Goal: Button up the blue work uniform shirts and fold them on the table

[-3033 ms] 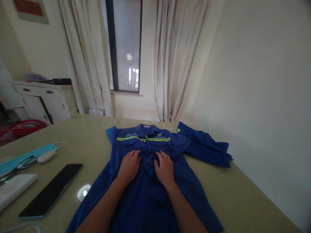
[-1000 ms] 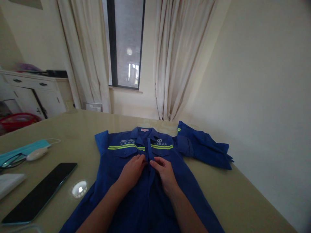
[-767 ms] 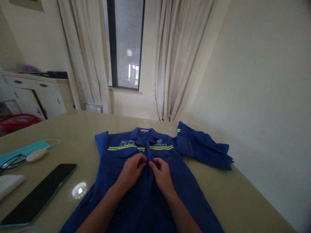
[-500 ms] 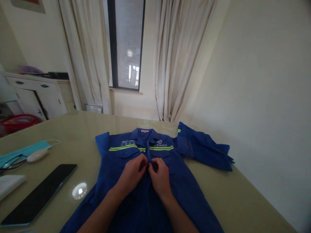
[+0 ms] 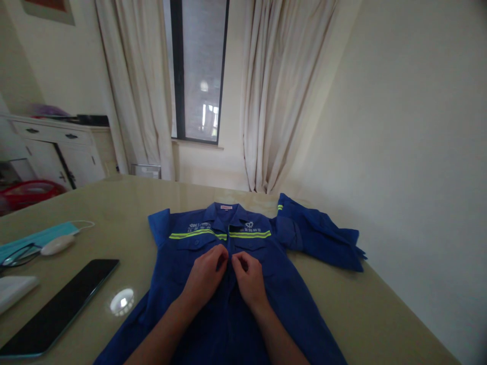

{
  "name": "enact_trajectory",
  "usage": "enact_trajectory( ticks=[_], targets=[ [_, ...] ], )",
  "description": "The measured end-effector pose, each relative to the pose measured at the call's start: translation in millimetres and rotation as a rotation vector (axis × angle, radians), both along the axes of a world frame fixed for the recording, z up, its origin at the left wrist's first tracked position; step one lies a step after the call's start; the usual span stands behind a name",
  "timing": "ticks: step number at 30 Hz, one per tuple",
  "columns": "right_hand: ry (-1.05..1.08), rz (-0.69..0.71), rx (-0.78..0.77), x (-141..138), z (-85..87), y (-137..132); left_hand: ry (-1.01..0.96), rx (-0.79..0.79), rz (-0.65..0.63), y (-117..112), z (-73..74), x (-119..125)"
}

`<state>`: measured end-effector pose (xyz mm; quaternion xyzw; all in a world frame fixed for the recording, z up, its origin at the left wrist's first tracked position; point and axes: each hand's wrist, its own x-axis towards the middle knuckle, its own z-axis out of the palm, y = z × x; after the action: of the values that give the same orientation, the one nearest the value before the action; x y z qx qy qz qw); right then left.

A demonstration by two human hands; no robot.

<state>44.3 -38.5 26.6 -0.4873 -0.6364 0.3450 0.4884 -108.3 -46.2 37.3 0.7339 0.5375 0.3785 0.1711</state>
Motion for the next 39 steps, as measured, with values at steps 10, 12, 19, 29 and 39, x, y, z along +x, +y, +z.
enact_trajectory(
  ticks=[10,12,19,29,39],
  targets=[
    [-0.078,-0.004,0.075,1,-4.1,2,-0.295,-0.11,-0.009,5,-5.3,3],
    [-0.149,-0.016,0.104,-1,-3.9,0,-0.335,-0.135,-0.007,8,-8.1,3],
    [-0.259,-0.096,0.112,-4,-9.5,2,-0.358,-0.153,-0.057,15,-14.5,-2],
    [-0.097,-0.019,-0.081,3,-18.9,14,0.135,-0.067,-0.102,6,-5.9,-1],
    [-0.046,0.007,-0.073,11,-13.6,20,0.359,0.061,0.034,4,-4.1,1]
  ],
)
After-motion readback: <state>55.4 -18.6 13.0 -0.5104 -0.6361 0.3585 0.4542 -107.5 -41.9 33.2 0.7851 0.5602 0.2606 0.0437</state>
